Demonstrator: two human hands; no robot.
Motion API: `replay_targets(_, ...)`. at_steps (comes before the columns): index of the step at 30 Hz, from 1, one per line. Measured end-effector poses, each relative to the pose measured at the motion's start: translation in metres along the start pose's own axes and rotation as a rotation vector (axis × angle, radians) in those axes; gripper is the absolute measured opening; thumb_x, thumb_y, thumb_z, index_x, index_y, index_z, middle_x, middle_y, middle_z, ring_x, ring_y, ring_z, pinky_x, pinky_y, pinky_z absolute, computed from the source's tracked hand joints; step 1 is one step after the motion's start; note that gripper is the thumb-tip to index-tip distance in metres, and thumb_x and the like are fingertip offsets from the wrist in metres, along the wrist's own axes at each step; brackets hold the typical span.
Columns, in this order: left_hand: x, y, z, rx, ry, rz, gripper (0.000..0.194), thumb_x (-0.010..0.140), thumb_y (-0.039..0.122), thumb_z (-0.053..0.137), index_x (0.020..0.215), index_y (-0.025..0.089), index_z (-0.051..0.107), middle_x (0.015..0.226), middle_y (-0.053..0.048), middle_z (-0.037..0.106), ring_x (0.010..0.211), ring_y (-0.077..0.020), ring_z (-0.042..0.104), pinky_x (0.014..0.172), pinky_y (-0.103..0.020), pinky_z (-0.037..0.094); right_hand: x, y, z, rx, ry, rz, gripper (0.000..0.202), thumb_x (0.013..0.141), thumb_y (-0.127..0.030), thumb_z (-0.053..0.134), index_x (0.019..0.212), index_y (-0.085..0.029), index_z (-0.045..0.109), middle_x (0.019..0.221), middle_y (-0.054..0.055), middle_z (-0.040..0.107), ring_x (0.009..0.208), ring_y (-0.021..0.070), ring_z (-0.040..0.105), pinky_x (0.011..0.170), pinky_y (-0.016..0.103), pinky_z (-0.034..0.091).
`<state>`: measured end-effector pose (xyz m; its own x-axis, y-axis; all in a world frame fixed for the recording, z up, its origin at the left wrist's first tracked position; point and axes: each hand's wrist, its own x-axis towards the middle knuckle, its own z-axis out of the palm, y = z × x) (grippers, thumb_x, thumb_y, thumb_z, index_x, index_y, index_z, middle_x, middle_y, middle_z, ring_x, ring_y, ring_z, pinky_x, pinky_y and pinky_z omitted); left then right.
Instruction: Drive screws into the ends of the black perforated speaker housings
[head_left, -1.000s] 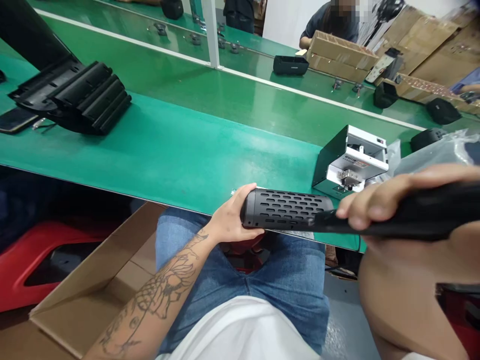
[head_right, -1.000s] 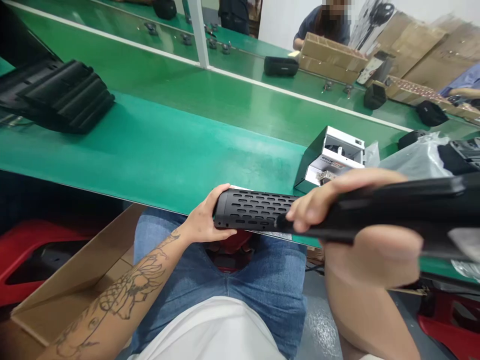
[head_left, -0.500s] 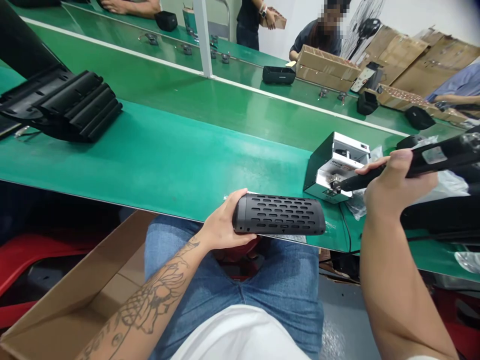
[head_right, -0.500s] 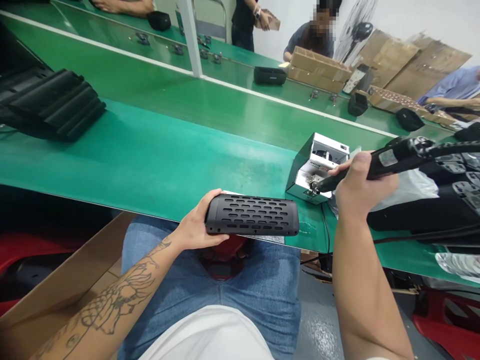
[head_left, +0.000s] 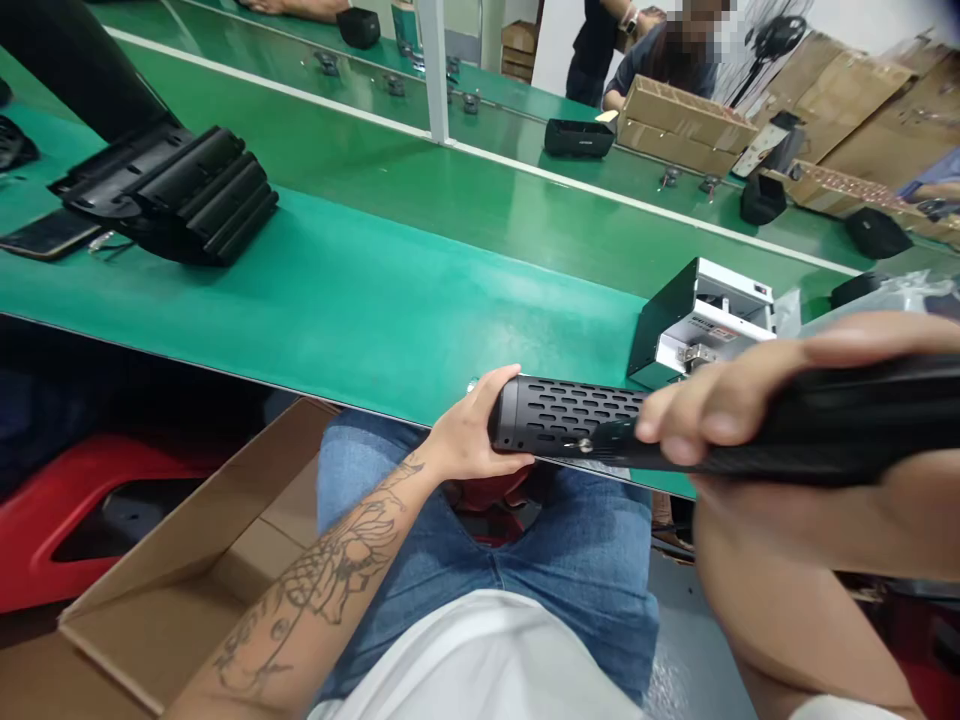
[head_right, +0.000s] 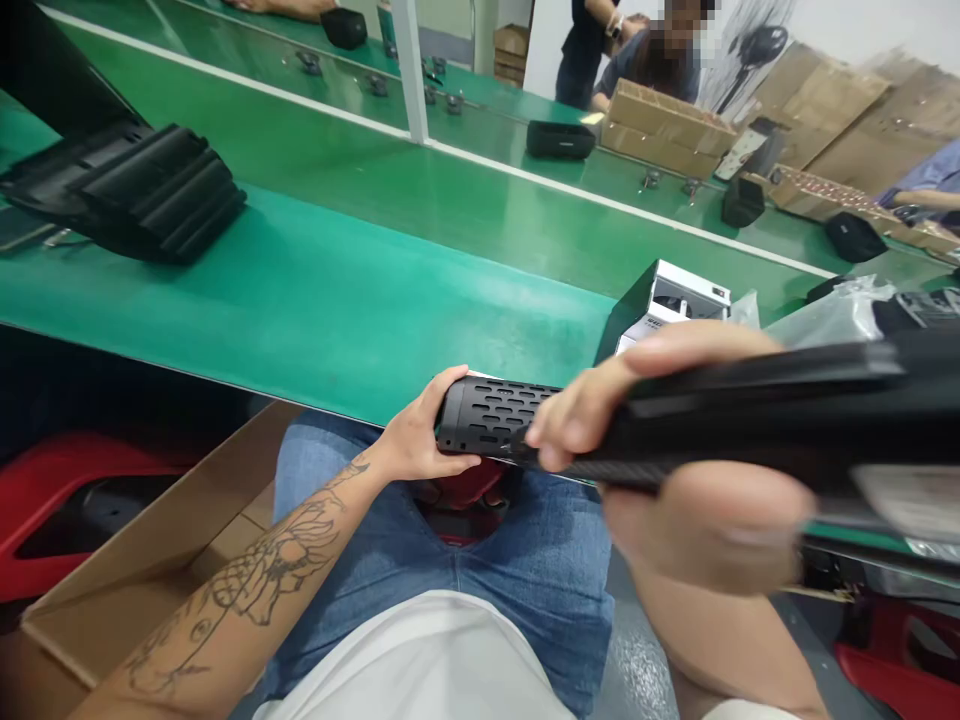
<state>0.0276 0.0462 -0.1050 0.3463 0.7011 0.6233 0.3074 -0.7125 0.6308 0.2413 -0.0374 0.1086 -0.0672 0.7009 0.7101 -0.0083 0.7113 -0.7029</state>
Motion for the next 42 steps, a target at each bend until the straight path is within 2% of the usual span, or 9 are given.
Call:
replay_targets(3, 0.000, -0.001, 0.001, -0.006, 0.011, 0.007, 0.120, 0.072, 0.047, 0.092, 0.168, 0.027, 0.023, 0.163, -0.017, 0.047, 0.145, -0.0383, 0.057, 0.122, -0.054, 0.050, -0.002, 0.019, 0.038, 0.122, -0.104, -0.018, 0.036, 0.089, -0.057, 0.081, 0.105, -0.025, 0.075, 0.066, 0.000, 0.068, 0.050, 0.0217, 0.065, 0.054, 0.045, 0.061)
replay_targets(5, 0.000, -0.001, 0.002, -0.013, 0.023, 0.013, 0.120, 0.072, 0.047, 0.092, 0.168, 0.028, 0.023, 0.163, -0.017, 0.047, 0.144, -0.0381, 0.058, 0.120, -0.052, 0.053, -0.002, 0.034, 0.053, 0.172, -0.133, -0.087, 0.038, 0.089, -0.058, 0.079, 0.107, -0.025, 0.075, 0.066, 0.000, 0.067, 0.046, 0.0195, 0.061, 0.050, 0.041, 0.058)
replay_targets(7, 0.000, -0.002, 0.002, -0.018, 0.028, 0.024, 0.120, 0.073, 0.048, 0.091, 0.168, 0.027, 0.022, 0.163, -0.017, 0.047, 0.144, -0.0380, 0.058, 0.118, -0.051, 0.054, -0.002, 0.046, 0.059, 0.179, -0.136, -0.106, 0.033, 0.090, -0.053, 0.079, 0.106, -0.024, 0.075, 0.066, -0.001, 0.067, 0.046, 0.0192, 0.061, 0.049, 0.040, 0.056)
replay_targets(17, -0.001, 0.000, 0.002, -0.012, 0.021, 0.034, 0.120, 0.074, 0.056, 0.091, 0.168, 0.027, 0.023, 0.161, -0.017, 0.050, 0.145, -0.0379, 0.058, 0.119, -0.052, 0.053, -0.003, 0.059, 0.064, 0.232, -0.206, -0.026, 0.021, 0.087, -0.039, 0.082, 0.099, -0.024, 0.074, 0.067, 0.000, 0.068, 0.046, 0.0215, 0.062, 0.045, 0.040, 0.053)
replay_targets(22, -0.001, -0.003, 0.004, 0.000, 0.030, 0.050, 0.119, 0.075, 0.056, 0.090, 0.169, 0.026, 0.023, 0.163, -0.017, 0.048, 0.148, -0.0391, 0.054, 0.123, -0.054, 0.049, -0.001, 0.065, 0.064, 0.287, -0.382, 0.004, 0.020, 0.086, -0.029, 0.079, 0.104, -0.024, 0.073, 0.070, 0.001, 0.071, 0.050, 0.0218, 0.064, 0.050, 0.040, 0.056)
replay_targets(32, -0.001, -0.004, 0.006, -0.010, 0.046, 0.025, 0.117, 0.074, 0.057, 0.090, 0.168, 0.025, 0.029, 0.163, -0.016, 0.050, 0.144, -0.0388, 0.058, 0.120, -0.053, 0.052, 0.001, 0.075, 0.061, 0.332, -0.494, -0.002, 0.021, 0.086, -0.032, 0.078, 0.102, -0.025, 0.068, 0.067, -0.002, 0.066, 0.048, 0.0187, 0.062, 0.052, 0.038, 0.058)
replay_targets(37, 0.000, -0.005, 0.005, -0.015, 0.040, 0.044, 0.115, 0.076, 0.058, 0.088, 0.168, 0.025, 0.028, 0.165, -0.017, 0.048, 0.148, -0.0377, 0.056, 0.122, -0.052, 0.050, -0.002, 0.075, 0.062, 0.278, -0.429, 0.014, 0.017, 0.085, -0.028, 0.080, 0.098, -0.026, 0.069, 0.069, -0.001, 0.068, 0.054, 0.0195, 0.065, 0.055, 0.038, 0.060)
replay_targets(40, -0.001, -0.005, 0.006, -0.005, 0.051, 0.043, 0.114, 0.076, 0.059, 0.088, 0.168, 0.025, 0.028, 0.164, -0.017, 0.049, 0.147, -0.0382, 0.057, 0.121, -0.052, 0.052, -0.002, 0.065, 0.065, 0.246, -0.384, 0.018, 0.020, 0.083, -0.035, 0.083, 0.099, -0.028, 0.073, 0.067, -0.002, 0.068, 0.050, 0.0193, 0.063, 0.051, 0.038, 0.058)
replay_targets(42, -0.002, -0.004, 0.006, 0.018, 0.068, 0.041, 0.117, 0.076, 0.059, 0.088, 0.169, 0.025, 0.026, 0.162, -0.017, 0.051, 0.144, -0.0383, 0.060, 0.118, -0.051, 0.053, 0.000, 0.050, 0.063, 0.213, -0.310, 0.046, 0.025, 0.084, -0.044, 0.085, 0.100, -0.028, 0.075, 0.065, -0.002, 0.067, 0.048, 0.0194, 0.062, 0.051, 0.039, 0.059)
